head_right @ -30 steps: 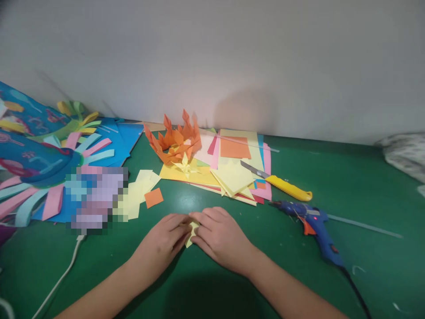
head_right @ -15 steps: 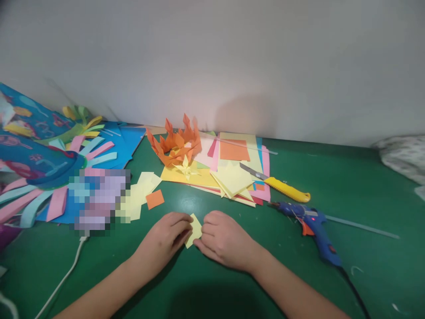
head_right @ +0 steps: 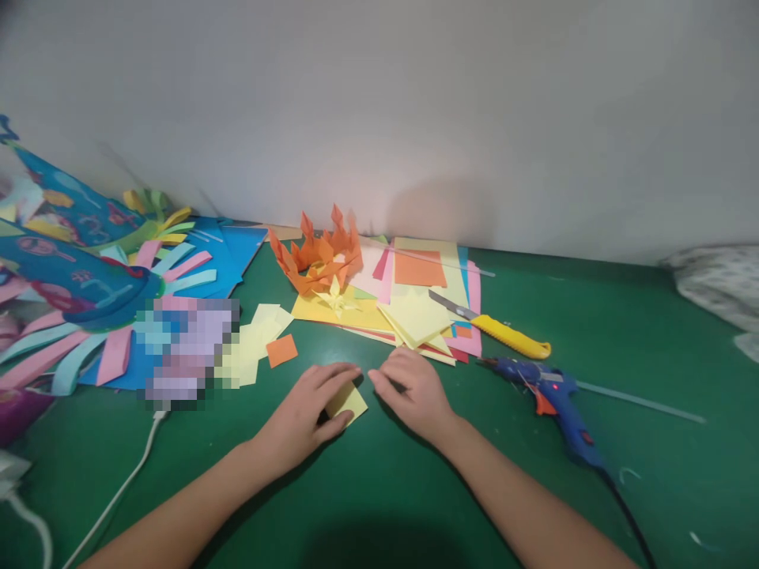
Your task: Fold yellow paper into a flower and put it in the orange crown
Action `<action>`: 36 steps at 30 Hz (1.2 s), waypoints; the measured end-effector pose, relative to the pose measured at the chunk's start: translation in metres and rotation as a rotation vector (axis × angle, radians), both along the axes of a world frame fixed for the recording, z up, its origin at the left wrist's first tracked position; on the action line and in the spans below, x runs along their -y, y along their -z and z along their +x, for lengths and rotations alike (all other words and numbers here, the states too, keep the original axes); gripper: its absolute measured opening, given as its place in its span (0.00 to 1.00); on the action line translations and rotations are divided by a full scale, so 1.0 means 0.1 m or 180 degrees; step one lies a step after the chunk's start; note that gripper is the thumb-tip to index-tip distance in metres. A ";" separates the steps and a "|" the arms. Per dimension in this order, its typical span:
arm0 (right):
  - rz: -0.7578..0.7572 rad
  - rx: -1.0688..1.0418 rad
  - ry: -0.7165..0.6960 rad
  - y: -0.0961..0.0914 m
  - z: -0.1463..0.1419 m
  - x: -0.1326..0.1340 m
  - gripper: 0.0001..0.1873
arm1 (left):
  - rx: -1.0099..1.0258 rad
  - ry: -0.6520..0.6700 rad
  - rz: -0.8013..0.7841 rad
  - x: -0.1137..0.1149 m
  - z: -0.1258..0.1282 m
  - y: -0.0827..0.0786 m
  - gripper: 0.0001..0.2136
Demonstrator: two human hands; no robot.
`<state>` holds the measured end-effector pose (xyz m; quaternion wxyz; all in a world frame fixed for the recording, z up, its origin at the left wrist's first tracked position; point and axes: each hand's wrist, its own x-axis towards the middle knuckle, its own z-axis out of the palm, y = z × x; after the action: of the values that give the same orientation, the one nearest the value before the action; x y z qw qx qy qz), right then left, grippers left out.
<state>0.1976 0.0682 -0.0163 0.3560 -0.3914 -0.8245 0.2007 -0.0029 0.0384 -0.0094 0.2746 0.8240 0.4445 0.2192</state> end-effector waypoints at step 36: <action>-0.1073 -0.1213 0.0449 0.02 -0.24 0.17 0.10 | 0.2601 -0.1548 -0.1327 -0.08 0.03 0.02 0.14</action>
<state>0.1736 0.0513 -0.0178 0.4477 -0.4569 -0.6682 0.3800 -0.0003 0.0465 -0.0112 0.5252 0.4719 0.5138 0.4873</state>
